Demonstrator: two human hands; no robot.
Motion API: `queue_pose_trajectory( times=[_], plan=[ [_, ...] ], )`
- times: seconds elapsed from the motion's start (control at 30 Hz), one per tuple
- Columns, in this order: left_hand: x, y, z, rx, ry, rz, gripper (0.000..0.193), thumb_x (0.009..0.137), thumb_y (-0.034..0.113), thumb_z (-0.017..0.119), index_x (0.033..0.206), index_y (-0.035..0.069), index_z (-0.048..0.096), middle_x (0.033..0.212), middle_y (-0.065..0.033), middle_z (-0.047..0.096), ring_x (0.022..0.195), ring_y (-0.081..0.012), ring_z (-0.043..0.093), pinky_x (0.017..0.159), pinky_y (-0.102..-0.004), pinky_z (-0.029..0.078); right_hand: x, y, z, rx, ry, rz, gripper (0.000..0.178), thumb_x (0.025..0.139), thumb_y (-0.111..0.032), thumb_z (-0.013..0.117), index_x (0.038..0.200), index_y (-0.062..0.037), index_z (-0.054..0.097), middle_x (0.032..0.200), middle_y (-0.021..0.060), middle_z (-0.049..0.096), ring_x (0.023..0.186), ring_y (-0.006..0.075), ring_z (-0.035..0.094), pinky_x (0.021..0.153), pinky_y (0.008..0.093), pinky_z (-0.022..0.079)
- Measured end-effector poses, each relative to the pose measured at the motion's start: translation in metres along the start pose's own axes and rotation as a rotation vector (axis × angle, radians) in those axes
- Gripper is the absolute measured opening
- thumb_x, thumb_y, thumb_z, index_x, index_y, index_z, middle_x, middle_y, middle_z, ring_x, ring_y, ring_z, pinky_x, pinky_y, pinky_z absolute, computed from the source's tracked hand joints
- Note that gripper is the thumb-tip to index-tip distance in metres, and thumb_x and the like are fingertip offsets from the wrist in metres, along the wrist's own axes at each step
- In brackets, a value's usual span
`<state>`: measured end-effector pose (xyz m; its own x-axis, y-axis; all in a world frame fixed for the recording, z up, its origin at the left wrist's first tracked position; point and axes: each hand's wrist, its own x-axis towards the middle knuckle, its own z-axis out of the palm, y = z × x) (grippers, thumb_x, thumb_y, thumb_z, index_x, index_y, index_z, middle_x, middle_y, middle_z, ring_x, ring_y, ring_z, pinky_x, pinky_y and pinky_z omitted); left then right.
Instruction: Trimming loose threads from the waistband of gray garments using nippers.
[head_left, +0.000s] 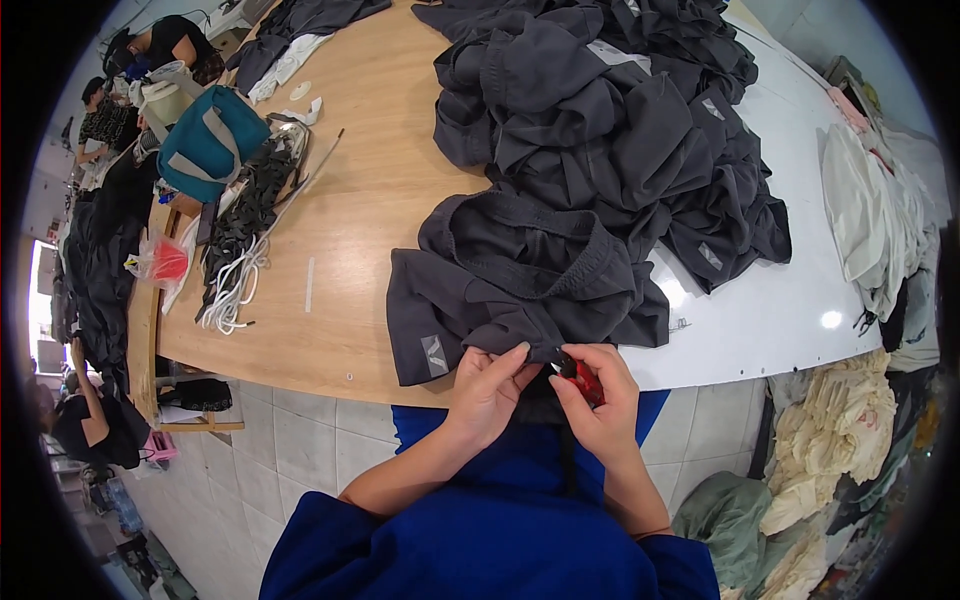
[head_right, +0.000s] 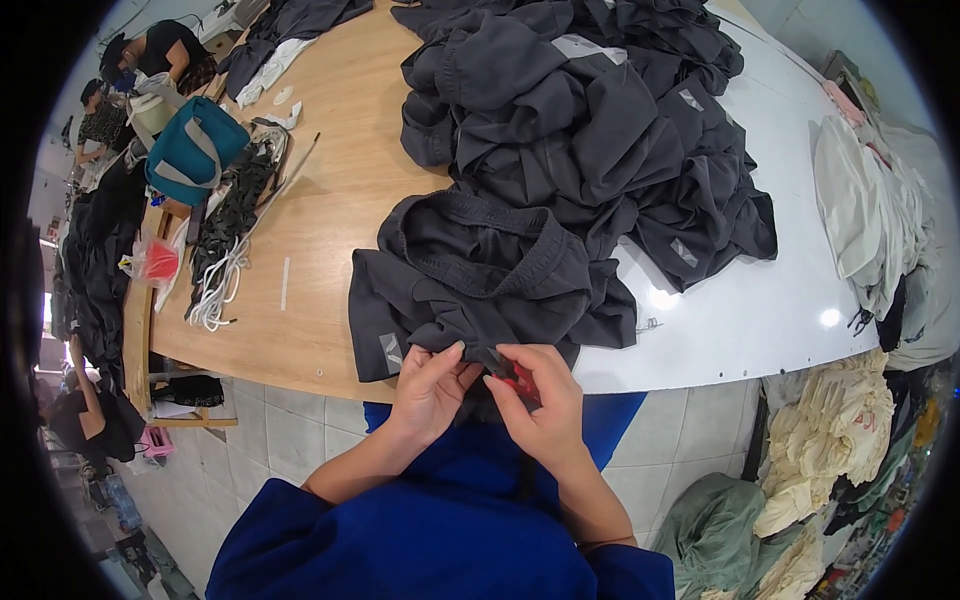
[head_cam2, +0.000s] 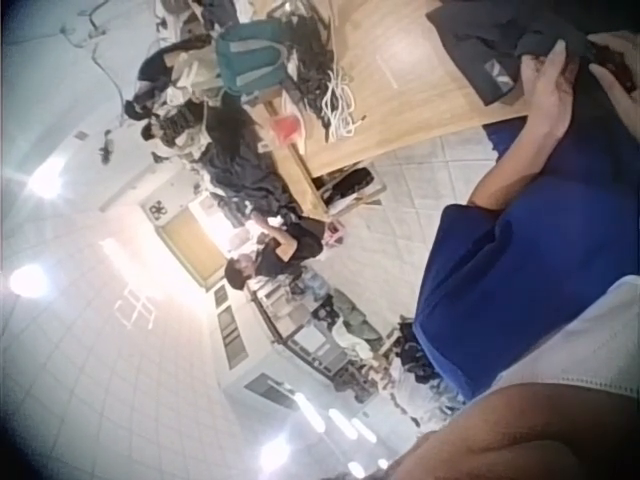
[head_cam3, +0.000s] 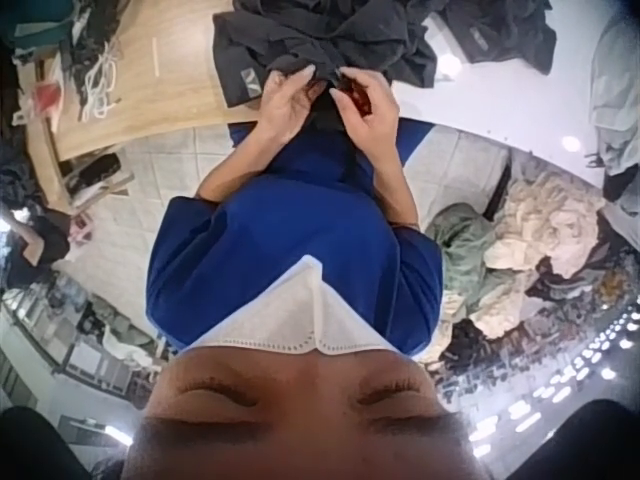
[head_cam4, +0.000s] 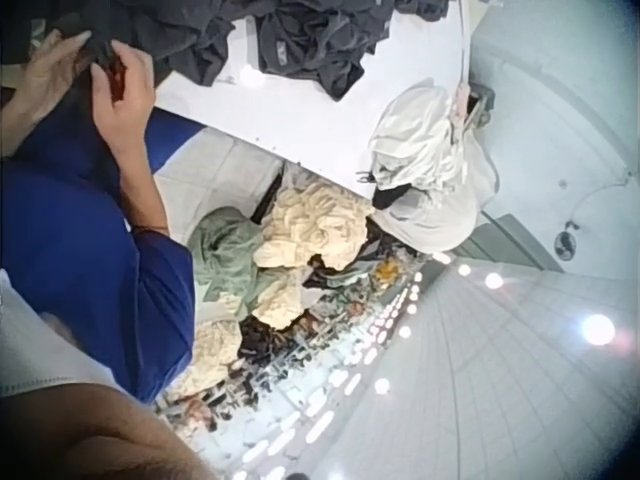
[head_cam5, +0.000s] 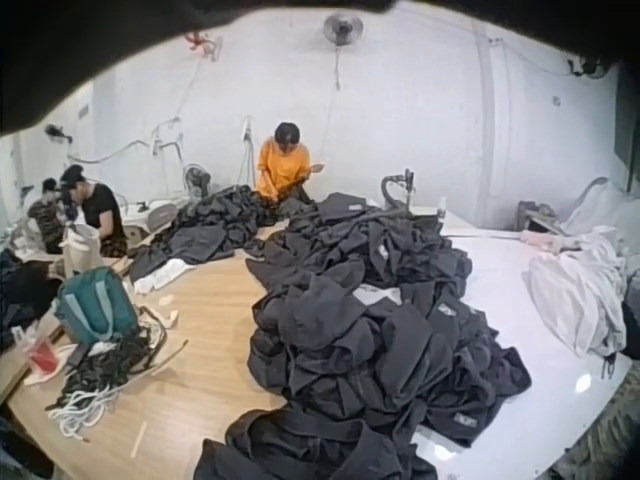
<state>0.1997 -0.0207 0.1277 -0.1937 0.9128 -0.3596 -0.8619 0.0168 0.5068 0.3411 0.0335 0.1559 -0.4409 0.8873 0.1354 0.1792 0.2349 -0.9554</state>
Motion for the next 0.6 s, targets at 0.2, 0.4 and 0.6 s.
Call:
queue_pose_trajectory(
  times=[0.2, 0.4, 0.6],
  plan=[
    [-0.003, -0.001, -0.002, 0.05, -0.026, 0.022, 0.025, 0.089, 0.003, 0.054, 0.114, 0.004, 0.052, 0.11, -0.0075, 0.061, 0.104, -0.0157, 0.058, 0.093, -0.0316, 0.045, -0.001, 0.01, 0.002, -0.309, 0.131, -0.172, 0.035, 0.07, 0.0, 0.073, 0.104, -0.0031, 0.066, 0.094, 0.0103, 0.061, 0.074, 0.016, 0.056, 0.066, 0.0235, 0.046],
    [-0.003, -0.005, -0.002, 0.111, -0.012, 0.085, 0.026, 0.088, 0.0, 0.055, 0.114, 0.002, 0.051, 0.112, -0.008, 0.059, 0.104, -0.0157, 0.057, 0.095, -0.0313, 0.044, 0.001, 0.009, 0.002, -0.377, 0.186, -0.23, 0.034, 0.065, -0.008, 0.075, 0.099, -0.007, 0.069, 0.087, 0.0072, 0.064, 0.071, 0.0195, 0.058, 0.064, 0.0276, 0.04],
    [-0.002, -0.006, -0.004, 0.19, -0.027, 0.123, 0.027, 0.088, -0.002, 0.054, 0.115, 0.0, 0.05, 0.113, -0.0101, 0.059, 0.104, -0.0153, 0.057, 0.094, -0.0285, 0.044, -0.001, 0.015, 0.003, -0.322, 0.196, -0.218, 0.035, 0.064, -0.006, 0.076, 0.099, -0.006, 0.069, 0.085, 0.0066, 0.063, 0.07, 0.0193, 0.057, 0.062, 0.0274, 0.043]
  ],
)
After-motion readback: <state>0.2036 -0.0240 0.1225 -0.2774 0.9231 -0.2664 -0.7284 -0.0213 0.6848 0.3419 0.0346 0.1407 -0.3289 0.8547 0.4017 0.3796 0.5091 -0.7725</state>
